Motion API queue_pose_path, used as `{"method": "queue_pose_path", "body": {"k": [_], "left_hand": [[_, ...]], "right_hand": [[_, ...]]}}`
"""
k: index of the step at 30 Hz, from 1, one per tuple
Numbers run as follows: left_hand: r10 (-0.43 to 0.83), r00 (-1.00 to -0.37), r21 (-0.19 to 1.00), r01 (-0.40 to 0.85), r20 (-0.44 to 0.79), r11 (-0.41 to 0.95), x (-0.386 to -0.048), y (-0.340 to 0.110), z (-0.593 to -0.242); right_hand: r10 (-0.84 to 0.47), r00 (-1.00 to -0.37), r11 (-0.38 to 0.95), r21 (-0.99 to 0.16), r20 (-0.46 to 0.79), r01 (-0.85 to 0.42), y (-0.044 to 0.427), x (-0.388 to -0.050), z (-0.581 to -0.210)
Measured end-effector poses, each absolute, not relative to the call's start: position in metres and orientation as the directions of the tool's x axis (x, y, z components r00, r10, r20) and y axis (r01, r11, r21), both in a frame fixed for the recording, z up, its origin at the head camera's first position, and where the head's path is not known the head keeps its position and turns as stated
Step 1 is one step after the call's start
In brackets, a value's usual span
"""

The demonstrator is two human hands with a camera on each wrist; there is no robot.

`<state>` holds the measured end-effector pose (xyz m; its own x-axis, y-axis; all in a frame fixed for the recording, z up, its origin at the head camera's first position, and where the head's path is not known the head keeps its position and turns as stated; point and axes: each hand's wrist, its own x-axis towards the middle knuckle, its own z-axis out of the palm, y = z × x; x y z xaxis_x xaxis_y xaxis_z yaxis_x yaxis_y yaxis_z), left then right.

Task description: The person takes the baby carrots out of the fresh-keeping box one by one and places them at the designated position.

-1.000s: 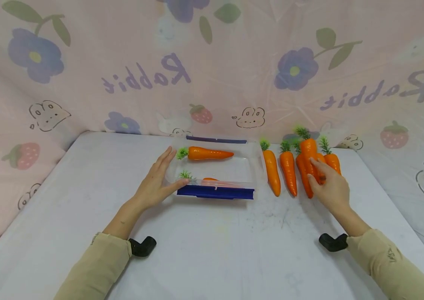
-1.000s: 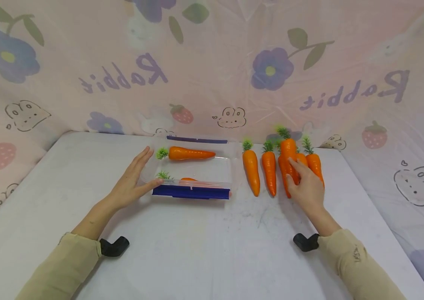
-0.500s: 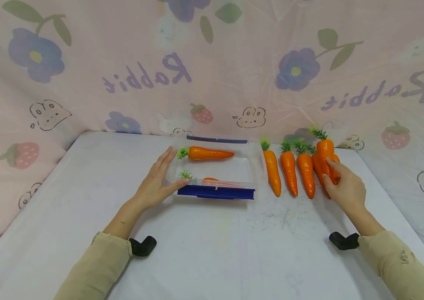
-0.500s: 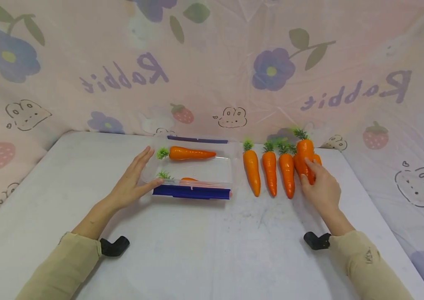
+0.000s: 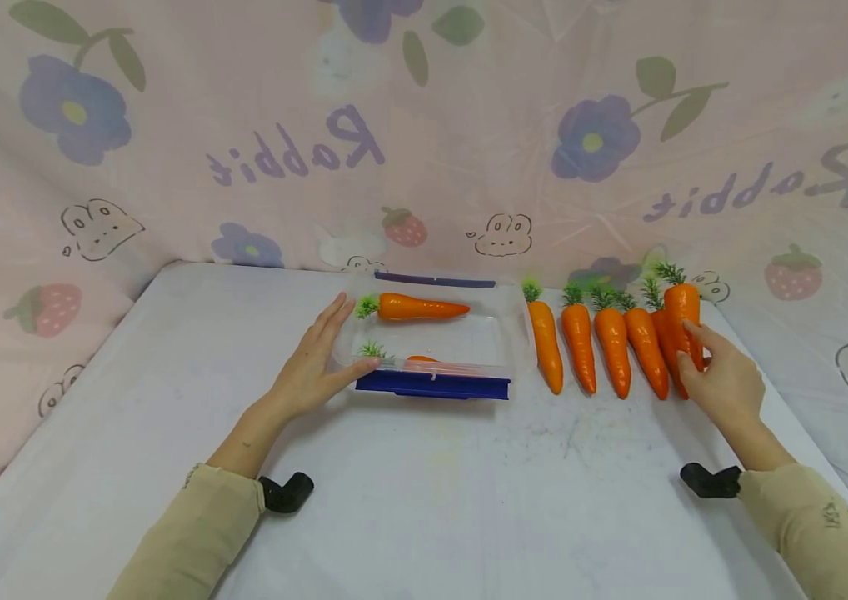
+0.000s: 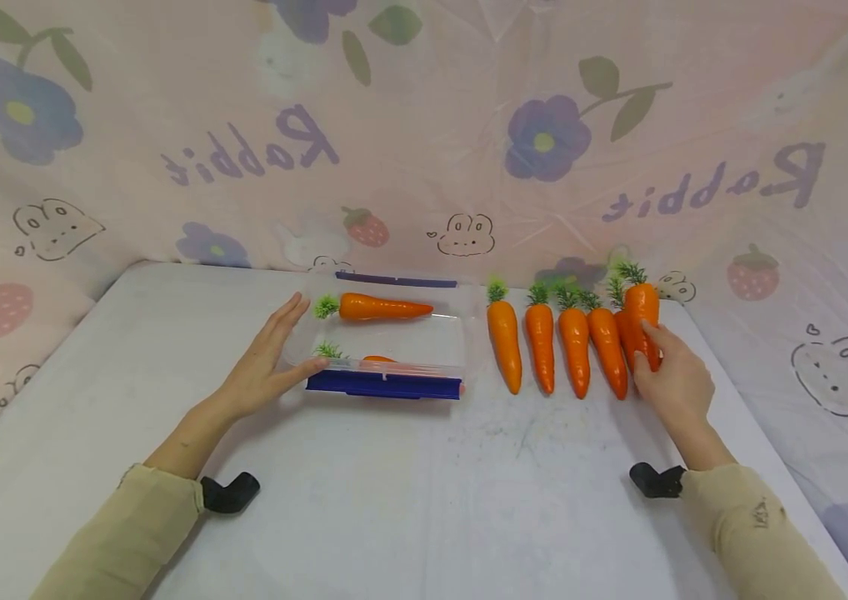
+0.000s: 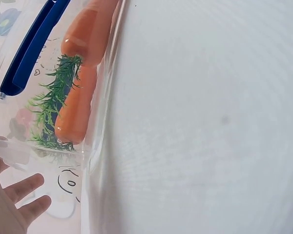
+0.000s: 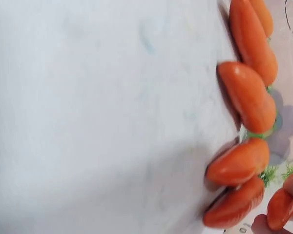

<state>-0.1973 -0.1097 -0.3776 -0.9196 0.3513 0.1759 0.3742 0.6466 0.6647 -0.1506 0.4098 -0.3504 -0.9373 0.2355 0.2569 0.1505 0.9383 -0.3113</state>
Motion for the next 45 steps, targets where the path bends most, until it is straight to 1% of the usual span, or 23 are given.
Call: {"method": "queue_pose_path", "body": {"k": [5,11,19,27,36,41,45], "left_hand": [[0.35,-0.922,0.668,0.366,0.166,0.647,-0.196,-0.11,-0.377],[0.336,-0.929,0.664,0.348,0.152,0.661,-0.195,-0.114,-0.375],[0.329,-0.934,0.679,0.334,0.142,0.654,-0.194,-0.118,-0.374],[0.343,-0.927,0.673,0.352,0.153,0.65,-0.196,-0.115,-0.375],[0.346,-0.925,0.668,0.358,0.158,0.652,-0.196,-0.114,-0.377],[0.355,-0.921,0.667,0.367,0.161,0.649,-0.196,-0.112,-0.377],[0.355,-0.921,0.665,0.365,0.158,0.651,-0.196,-0.111,-0.375]], "right_hand": [[0.244,-0.937,0.94,-0.3,0.249,0.165,0.422,-0.152,-0.353],[0.251,-0.93,0.943,-0.285,0.269,0.172,0.43,-0.156,-0.358],[0.28,-0.946,0.929,-0.294,0.165,0.224,0.441,-0.158,-0.362],[0.289,-0.956,0.927,-0.268,0.056,0.264,0.453,-0.16,-0.367],[0.25,-0.966,0.937,-0.235,-0.068,0.259,0.457,-0.165,-0.362],[0.247,-0.965,0.932,-0.249,-0.089,0.262,0.46,-0.162,-0.363],[0.236,-0.971,0.933,-0.268,-0.043,0.239,0.459,-0.162,-0.364]]}}
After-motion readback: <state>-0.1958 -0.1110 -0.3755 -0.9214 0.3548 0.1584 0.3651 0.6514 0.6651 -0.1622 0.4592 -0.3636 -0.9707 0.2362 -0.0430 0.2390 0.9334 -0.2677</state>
